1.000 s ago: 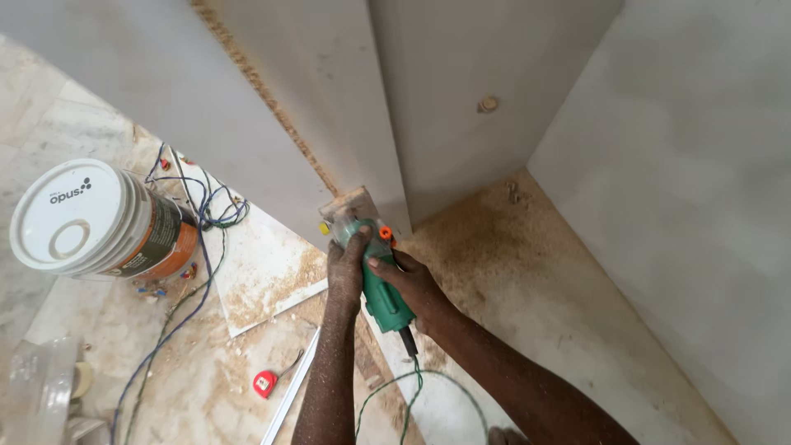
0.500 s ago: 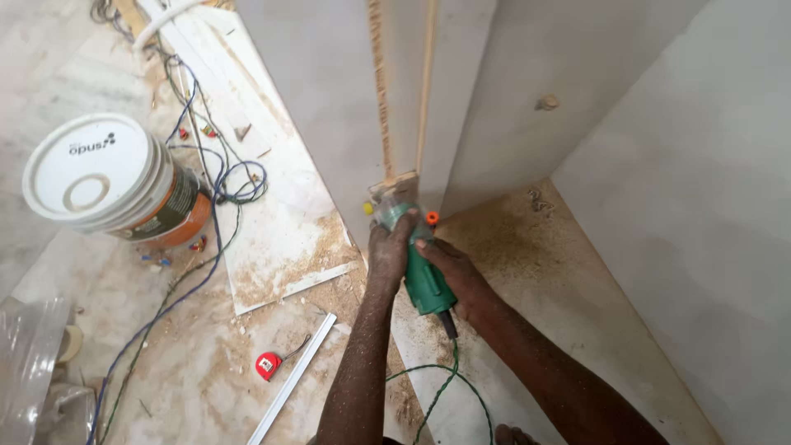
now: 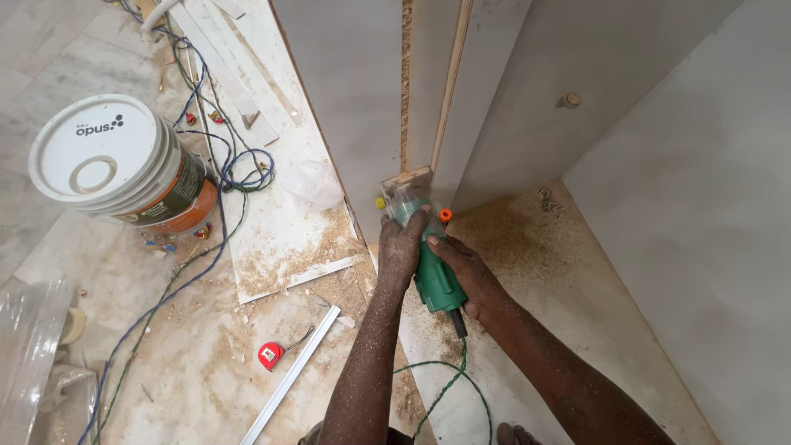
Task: The person uses a handheld electric router to cut a groove along the vertical edge of a white wooden panel. The person guides the tool steadily from the top of the panel down to the floor, creating a continuous channel in the wood.
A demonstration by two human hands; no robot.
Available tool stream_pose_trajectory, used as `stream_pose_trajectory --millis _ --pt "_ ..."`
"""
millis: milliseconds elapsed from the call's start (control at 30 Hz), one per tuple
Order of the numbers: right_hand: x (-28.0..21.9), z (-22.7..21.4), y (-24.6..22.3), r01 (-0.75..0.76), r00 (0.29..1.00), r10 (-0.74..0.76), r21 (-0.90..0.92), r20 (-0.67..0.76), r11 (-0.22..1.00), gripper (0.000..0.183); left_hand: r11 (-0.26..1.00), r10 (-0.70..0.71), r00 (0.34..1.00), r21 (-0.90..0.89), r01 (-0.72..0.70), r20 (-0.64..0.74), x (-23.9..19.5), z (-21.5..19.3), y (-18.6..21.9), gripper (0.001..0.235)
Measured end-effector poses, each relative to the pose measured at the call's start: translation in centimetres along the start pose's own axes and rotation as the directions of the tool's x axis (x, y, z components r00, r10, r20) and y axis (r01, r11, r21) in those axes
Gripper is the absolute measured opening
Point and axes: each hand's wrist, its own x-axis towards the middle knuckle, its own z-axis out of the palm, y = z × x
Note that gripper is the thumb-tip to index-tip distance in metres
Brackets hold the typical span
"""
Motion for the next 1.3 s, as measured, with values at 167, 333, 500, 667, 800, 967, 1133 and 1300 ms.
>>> stream_pose_trajectory --millis 167,333,500,667,800,967,1133,1300 --pt "0.4 -0.4 0.5 0.023 1.000 -0.023 0.029 0.016 0.999 0.069 0.997 0.060 0.998 0.041 -0.060 -0.007 0.1 0.0 -0.5 0.070" --pt "0.4 -0.4 0.4 0.008 1.000 -0.008 0.028 -0.002 1.000 0.068 0.997 0.075 0.997 -0.008 -0.075 -0.001 -0.1 0.2 -0.1 0.069" --pt "0.1 -0.1 0.1 0.036 0.999 -0.036 0.004 0.012 0.999 0.069 1.000 -0.005 1.000 -0.002 0.005 -0.011 -0.2 0.3 0.5 0.072" --pt "0.0 0.0 -0.4 0.020 1.000 -0.022 -0.142 -0.014 0.990 0.072 0.999 -0.001 1.000 0.038 0.002 -0.029 -0.1 0.3 0.1 0.072" --pt "0.4 0.3 -0.8 -0.026 0.999 0.015 -0.238 -0.049 0.971 0.074 0.999 0.031 0.999 0.027 -0.030 -0.033 0.3 0.3 -0.8 0.072" --pt "0.3 0.8 -1.1 -0.006 0.998 -0.014 -0.350 -0.054 0.937 0.073 0.998 0.061 0.998 0.008 -0.061 0.019 0.4 0.1 -1.4 0.066" --pt "0.6 0.8 -0.7 0.039 0.997 -0.065 -0.402 -0.050 0.915 0.072 0.996 0.061 0.998 0.069 -0.063 0.025 0.6 0.0 -1.4 0.066" --pt "1.0 0.5 -0.2 0.069 0.995 -0.094 -0.412 -0.042 0.908 0.072 0.997 0.065 0.998 0.048 -0.066 0.013 0.8 0.0 -1.7 0.066"
